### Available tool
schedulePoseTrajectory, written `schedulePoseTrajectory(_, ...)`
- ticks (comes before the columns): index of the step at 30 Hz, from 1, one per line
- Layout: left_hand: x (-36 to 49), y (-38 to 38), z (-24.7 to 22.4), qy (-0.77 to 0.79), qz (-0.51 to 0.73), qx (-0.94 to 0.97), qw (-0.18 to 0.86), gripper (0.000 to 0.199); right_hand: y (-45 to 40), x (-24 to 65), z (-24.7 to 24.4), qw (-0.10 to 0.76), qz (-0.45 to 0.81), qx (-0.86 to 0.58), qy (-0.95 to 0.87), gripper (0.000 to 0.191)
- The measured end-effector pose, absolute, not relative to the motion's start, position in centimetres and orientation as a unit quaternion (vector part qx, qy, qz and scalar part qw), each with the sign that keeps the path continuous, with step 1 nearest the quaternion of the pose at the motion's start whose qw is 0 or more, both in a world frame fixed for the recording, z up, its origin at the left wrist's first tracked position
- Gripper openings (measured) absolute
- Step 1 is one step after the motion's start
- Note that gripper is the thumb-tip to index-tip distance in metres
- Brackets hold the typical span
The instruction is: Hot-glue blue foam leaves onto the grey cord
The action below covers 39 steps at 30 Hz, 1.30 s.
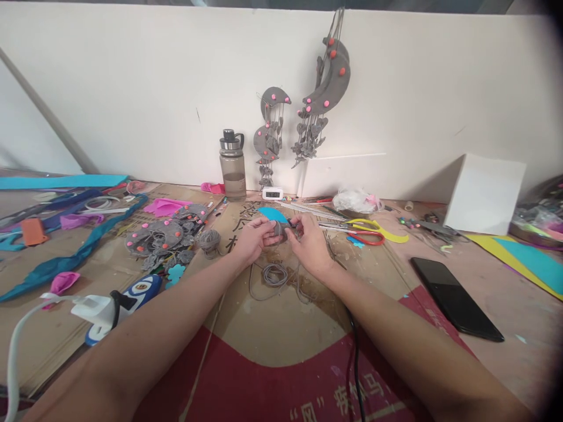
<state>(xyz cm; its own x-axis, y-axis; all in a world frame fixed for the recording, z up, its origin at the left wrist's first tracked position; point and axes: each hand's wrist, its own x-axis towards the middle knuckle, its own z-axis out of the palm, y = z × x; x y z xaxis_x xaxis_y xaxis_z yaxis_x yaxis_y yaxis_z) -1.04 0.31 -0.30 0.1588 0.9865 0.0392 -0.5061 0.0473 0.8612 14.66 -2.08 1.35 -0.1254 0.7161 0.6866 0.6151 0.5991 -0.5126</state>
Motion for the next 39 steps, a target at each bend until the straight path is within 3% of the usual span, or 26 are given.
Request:
schedulePoseTrajectory(5,-1.0,0.4,-0.2,0.301,0.613,0.377,0.626,0.027,-2.6,14.3,1.5,0.491,0.041,-0.440,-0.750,0.012)
schedulePoseTrajectory(14,-2.1,2.1,-0.7,0.314,0.598,0.267,0.687,0.005,-2.3,14.3,0.9,0.505,0.123,-0.444,-0.730,0.011)
schedulePoseTrajectory(24,-0.7,0.3,-0.5,0.304,0.580,0.413,0.633,0.027,-2.2,14.4,1.2,0.516,0.150,-0.459,-0.708,0.021)
schedulePoseTrajectory(28,-0.4,-0.1,-0.3,0.304,0.589,0.439,0.606,0.028,-2.2,14.3,1.2,0.513,0.153,-0.466,-0.704,0.026)
schedulePoseTrajectory(35,-0.4,-0.3,-0.2,0.273,0.570,0.447,0.633,0.028,-1.9,14.4,1.1,0.496,0.130,-0.471,-0.718,0.006)
schedulePoseTrajectory(39,-0.4,-0.2,-0.2,0.285,0.585,0.441,0.618,0.027,-2.0,14.3,0.9,0.528,0.123,-0.475,-0.693,0.018)
